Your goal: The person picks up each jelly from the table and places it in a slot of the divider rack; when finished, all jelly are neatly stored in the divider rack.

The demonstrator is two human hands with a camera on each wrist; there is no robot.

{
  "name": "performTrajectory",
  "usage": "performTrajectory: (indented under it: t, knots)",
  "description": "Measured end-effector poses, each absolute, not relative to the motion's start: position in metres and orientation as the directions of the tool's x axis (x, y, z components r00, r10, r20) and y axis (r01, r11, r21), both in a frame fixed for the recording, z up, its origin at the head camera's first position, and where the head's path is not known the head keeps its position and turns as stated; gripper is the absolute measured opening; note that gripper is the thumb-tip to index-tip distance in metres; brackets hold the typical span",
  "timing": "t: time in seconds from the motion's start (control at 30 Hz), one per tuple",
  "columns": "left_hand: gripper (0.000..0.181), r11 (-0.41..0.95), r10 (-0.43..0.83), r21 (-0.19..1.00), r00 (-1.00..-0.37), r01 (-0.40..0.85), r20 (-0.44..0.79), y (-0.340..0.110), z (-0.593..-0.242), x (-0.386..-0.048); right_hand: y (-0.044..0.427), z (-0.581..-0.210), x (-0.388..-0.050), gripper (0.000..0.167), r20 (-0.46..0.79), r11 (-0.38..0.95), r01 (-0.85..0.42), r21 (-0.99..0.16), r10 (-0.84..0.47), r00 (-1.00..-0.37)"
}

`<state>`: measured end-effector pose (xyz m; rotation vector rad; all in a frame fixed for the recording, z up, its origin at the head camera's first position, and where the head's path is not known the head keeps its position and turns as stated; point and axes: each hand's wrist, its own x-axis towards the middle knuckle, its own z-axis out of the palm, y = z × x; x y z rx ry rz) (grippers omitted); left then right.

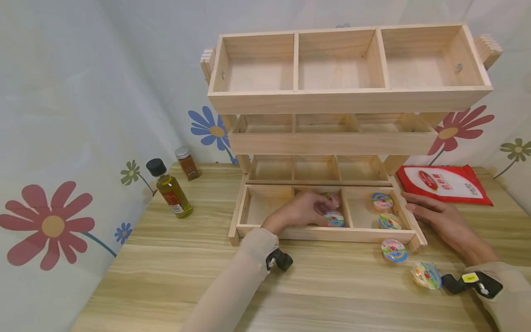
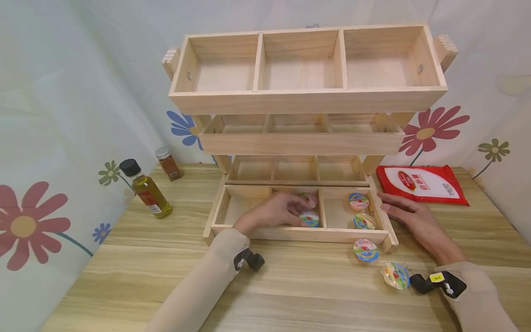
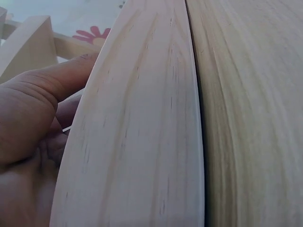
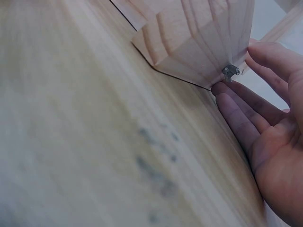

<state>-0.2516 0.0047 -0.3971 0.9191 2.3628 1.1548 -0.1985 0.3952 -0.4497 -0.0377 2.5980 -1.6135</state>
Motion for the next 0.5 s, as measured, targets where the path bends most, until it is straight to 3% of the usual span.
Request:
performTrajectory:
  t: [0.5]
  knots:
    - [0.037,0.442,0.706,0.790,-0.708,0.424,-0.016,-0.014,-0.388,-0.249,0.395,-0.450,-0.198,0.057,-0.047,0.434,0.013,-0.901,-0.068,-0.997]
